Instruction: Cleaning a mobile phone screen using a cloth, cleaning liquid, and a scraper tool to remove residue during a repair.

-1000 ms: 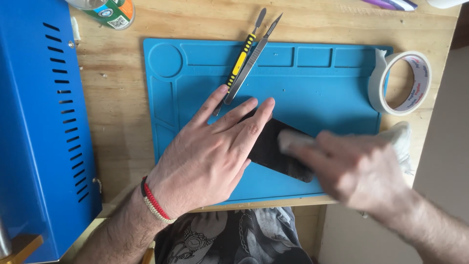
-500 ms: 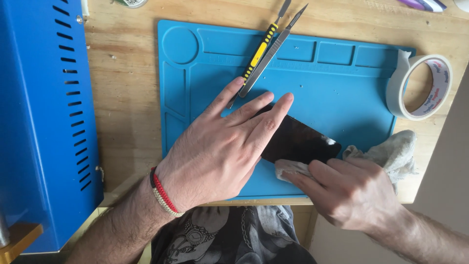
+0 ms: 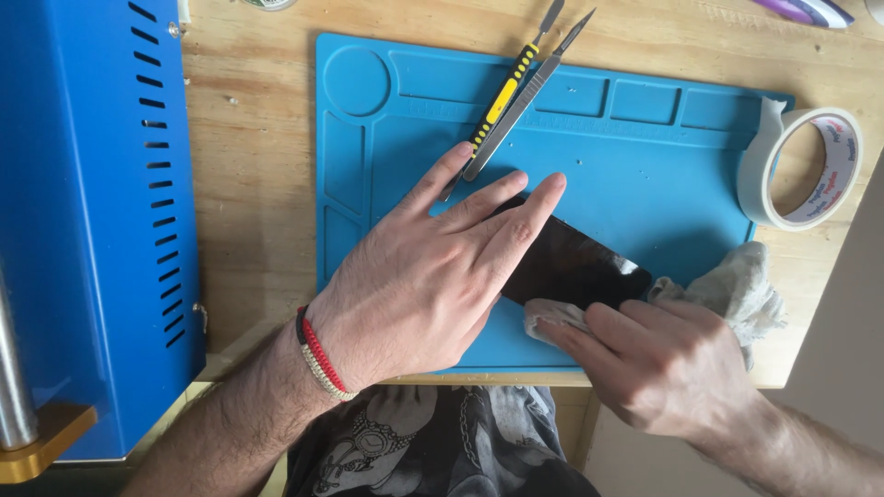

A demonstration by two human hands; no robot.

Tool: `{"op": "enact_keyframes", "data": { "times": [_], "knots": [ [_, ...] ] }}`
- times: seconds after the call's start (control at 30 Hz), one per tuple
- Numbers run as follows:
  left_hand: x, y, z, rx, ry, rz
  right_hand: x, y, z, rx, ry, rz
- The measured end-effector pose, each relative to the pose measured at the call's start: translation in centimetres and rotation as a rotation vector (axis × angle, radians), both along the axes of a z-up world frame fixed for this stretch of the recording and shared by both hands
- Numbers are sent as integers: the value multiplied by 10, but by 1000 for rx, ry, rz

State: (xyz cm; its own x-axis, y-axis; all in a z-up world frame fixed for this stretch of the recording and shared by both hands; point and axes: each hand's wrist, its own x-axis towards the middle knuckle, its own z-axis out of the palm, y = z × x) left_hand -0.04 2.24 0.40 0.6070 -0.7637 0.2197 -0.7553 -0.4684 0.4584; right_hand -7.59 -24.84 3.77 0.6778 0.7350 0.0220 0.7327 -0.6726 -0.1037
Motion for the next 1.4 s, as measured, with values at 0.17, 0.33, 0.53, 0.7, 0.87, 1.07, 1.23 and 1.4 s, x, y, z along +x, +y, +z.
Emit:
{"op": "enact_keyframes", "data": {
  "times": [0.17,0.33,0.53,0.7,0.87,1.07,1.23,1.4],
  "knots": [
    [0,-2,0,20,-8,-1,6,9,-2,3,-42,8],
    [-1,-1,-1,18,1,-5,5,12,1,-23,-44,-3],
    [2,2,0,11,-2,-7,2,10,-4,9,0,-8],
    [2,2,1,34,-6,-20,0,10,-15,5,107,-106],
    [2,1,3,0,36,-33,25,-8,4,-119,-22,-212],
    [3,1,4,19,50,-38,22,-6,-1,-131,46,-134],
    [5,0,6,4,61,-44,22,-8,1,40,128,-35],
    [6,-2,7,21,83,-52,34,-29,-3,-207,-88,-266]
  ]
}}
